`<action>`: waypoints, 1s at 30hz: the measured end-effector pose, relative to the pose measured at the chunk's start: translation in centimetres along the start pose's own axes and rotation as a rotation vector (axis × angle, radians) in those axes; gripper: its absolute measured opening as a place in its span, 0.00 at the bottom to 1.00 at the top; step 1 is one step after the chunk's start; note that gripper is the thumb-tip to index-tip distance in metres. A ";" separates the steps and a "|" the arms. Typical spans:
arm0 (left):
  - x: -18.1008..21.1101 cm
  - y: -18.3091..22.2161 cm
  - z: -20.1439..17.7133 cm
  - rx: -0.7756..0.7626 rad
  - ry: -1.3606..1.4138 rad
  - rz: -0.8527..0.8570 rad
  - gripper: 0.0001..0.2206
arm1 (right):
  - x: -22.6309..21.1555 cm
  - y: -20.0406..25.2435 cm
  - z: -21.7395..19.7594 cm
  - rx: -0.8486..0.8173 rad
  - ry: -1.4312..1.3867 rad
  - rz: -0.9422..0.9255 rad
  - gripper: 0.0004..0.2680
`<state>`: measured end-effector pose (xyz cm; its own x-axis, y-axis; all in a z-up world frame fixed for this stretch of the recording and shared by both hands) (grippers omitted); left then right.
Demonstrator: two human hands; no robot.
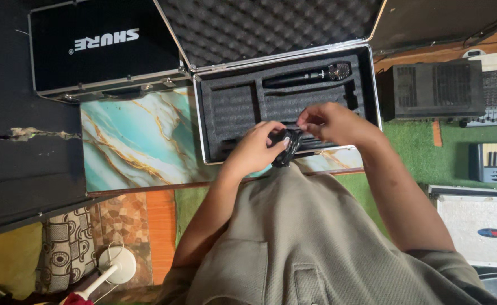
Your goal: The person places a wireless microphone into a padded carrying case and then places a power adapter into a different compartment in the same case.
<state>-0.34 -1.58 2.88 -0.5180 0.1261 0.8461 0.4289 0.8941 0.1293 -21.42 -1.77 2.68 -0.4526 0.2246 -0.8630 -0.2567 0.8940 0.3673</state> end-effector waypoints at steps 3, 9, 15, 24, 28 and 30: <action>0.1 0.0 0.2 0.068 -0.020 -0.041 0.16 | -1.4 0.5 0.3 0.123 0.088 -0.060 0.08; 0.7 -0.2 0.4 0.128 0.021 -0.003 0.15 | -3.6 1.5 0.9 0.409 0.217 -0.280 0.07; 0.7 -0.7 0.3 0.271 -0.052 0.011 0.14 | -3.9 2.1 2.1 0.502 0.252 -0.402 0.09; -0.5 -1.8 -0.4 0.460 0.091 -0.121 0.15 | -4.9 3.3 5.3 0.343 0.289 -0.597 0.32; -0.6 -1.7 -0.5 0.476 0.079 -0.137 0.15 | -5.0 3.1 6.5 0.277 0.274 -0.491 0.40; -0.2 -2.0 -0.9 0.501 0.031 -0.073 0.16 | -4.7 2.6 6.7 0.288 0.312 -0.407 0.39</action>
<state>-0.44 -3.74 2.92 -0.5078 0.0495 0.8601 -0.0190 0.9975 -0.0686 -14.22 2.10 5.36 -0.6078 -0.2443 -0.7556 -0.2398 0.9635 -0.1186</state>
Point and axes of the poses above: each hand's wrist, its own y-axis away from the middle knuckle, its own z-axis out of the palm, x = y × z, the point moved 4 cm from there along -y, towards the middle knuckle, and after that the axes turned 6 degrees about x, right-handed, at the moved point
